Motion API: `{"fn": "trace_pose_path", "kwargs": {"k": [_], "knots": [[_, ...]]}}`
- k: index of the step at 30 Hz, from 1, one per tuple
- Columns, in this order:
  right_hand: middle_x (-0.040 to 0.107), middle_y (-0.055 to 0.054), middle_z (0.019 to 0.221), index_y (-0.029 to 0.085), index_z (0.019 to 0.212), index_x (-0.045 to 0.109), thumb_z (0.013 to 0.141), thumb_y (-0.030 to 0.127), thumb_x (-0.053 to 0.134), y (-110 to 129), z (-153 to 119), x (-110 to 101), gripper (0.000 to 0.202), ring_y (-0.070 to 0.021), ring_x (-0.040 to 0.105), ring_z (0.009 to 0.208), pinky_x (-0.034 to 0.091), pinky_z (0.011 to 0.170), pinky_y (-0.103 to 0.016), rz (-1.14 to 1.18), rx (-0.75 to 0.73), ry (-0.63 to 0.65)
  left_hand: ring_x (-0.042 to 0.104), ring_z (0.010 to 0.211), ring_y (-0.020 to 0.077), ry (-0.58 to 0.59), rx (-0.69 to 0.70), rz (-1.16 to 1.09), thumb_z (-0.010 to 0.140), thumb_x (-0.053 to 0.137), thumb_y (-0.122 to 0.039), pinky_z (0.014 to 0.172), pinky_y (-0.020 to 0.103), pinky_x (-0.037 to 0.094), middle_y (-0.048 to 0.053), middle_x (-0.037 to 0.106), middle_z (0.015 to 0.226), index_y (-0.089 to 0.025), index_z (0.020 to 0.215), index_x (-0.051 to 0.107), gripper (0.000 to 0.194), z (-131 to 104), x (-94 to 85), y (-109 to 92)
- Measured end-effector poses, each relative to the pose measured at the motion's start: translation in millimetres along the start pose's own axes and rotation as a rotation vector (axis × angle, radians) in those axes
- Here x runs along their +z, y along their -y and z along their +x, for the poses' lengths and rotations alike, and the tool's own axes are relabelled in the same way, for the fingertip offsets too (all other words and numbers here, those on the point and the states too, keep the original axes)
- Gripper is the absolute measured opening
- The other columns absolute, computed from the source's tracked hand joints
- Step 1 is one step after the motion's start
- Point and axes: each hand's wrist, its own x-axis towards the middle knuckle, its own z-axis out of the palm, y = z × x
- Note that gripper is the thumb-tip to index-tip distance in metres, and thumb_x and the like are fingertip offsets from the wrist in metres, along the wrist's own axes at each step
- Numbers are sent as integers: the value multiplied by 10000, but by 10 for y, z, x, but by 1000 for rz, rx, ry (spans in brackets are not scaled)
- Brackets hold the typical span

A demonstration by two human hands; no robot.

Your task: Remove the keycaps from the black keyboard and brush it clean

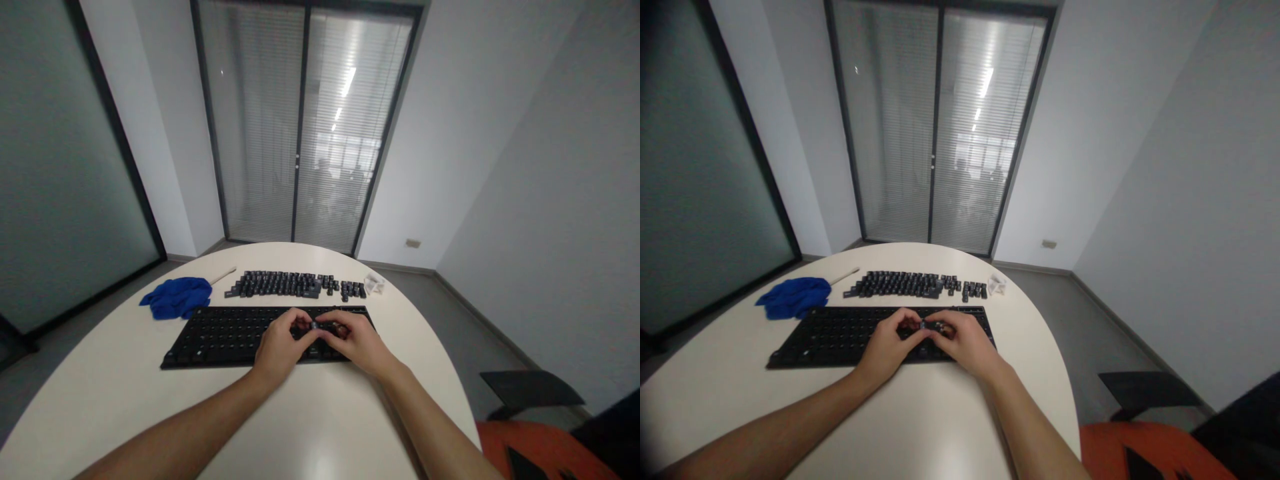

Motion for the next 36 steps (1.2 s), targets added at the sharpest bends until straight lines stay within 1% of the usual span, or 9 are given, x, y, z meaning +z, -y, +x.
{"fn": "trace_pose_path", "kwargs": {"k": [2, 5, 10, 15, 20, 22, 27, 30, 36], "knots": [[719, -31, 840, 239, 1071, 724, 866, 406, 643, -14, 0, 2, 276, -160, 574, 630, 450, 627, -278, 0, -13, 7, 639, 792, 179, 4, 4, -1, 778, 726, -374, 747, 291, 502, 10, 687, 827, -204, 837, 639, 200, 0, 0, 7], [721, -30, 849, 240, 1057, 728, 884, 368, 615, -41, 1, 4, 243, -159, 578, 643, 449, 632, -275, 3, -9, -14, 654, 822, 192, 17, 10, -6, 781, 723, -368, 773, 307, 514, 22, 707, 856, -209, 865, 669, 187, 3, -3, 16], [683, -1, 727, 233, 1037, 717, 870, 308, 614, -45, -4, 3, 210, -150, 558, 595, 426, 600, -263, -12, 24, -25, 665, 855, 196, 37, 20, 3, 814, 693, -286, 812, 321, 520, 21, 724, 910, -230, 942, 702, 140, 0, -14, 10], [711, -11, 834, 236, 1046, 703, 857, 256, 612, -8, -5, -14, 211, -149, 588, 642, 436, 634, -255, -44, -2, -11, 665, 880, 198, 46, 31, 36, 833, 680, -273, 839, 325, 516, 16, 729, 945, -244, 951, 720, 128, 2, -17, 8], [694, 0, 758, 237, 1009, 684, 826, 255, 625, -22, 2, -49, 193, -153, 588, 611, 427, 615, -253, -152, 32, -28, 664, 947, 201, 76, 19, 128, 874, 631, -270, 889, 345, 511, 14, 725, 1015, -259, 1014, 705, 159, -16, -20, -25], [682, 6, 725, 243, 1007, 675, 827, 277, 624, -61, 7, -86, 190, -163, 591, 613, 420, 614, -258, -207, 69, -69, 648, 1009, 218, 91, 54, 214, 886, 611, -278, 929, 377, 498, 27, 712, 1075, -253, 1058, 685, 189, -39, -16, -45], [673, 1, 711, 244, 979, 678, 834, 352, 605, -273, 15, -232, 195, -183, 597, 623, 417, 615, -269, -268, 178, -199, 554, 1194, 262, 205, 253, 417, 890, 599, -314, 1050, 448, 422, 65, 626, 1287, -235, 1225, 611, 345, -96, -5, -66], [663, -3, 689, 227, 988, 695, 813, 387, 607, -439, 17, -316, 252, -188, 597, 622, 408, 607, -268, -309, 259, -250, 517, 1239, 268, 249, 287, 511, 917, 555, -334, 1071, 456, 405, 76, 590, 1337, -212, 1229, 609, 339, -108, -10, -64], [726, -51, 930, 207, 990, 707, 779, 345, 604, -662, 38, -365, 272, -225, 662, 857, 443, 764, -290, -368, 356, -398, 503, 1238, 254, 276, 317, 587, 941, 510, -346, 1065, 439, 412, 73, 600, 1305, -200, 1209, 614, 322, -118, -16, -48]]}}
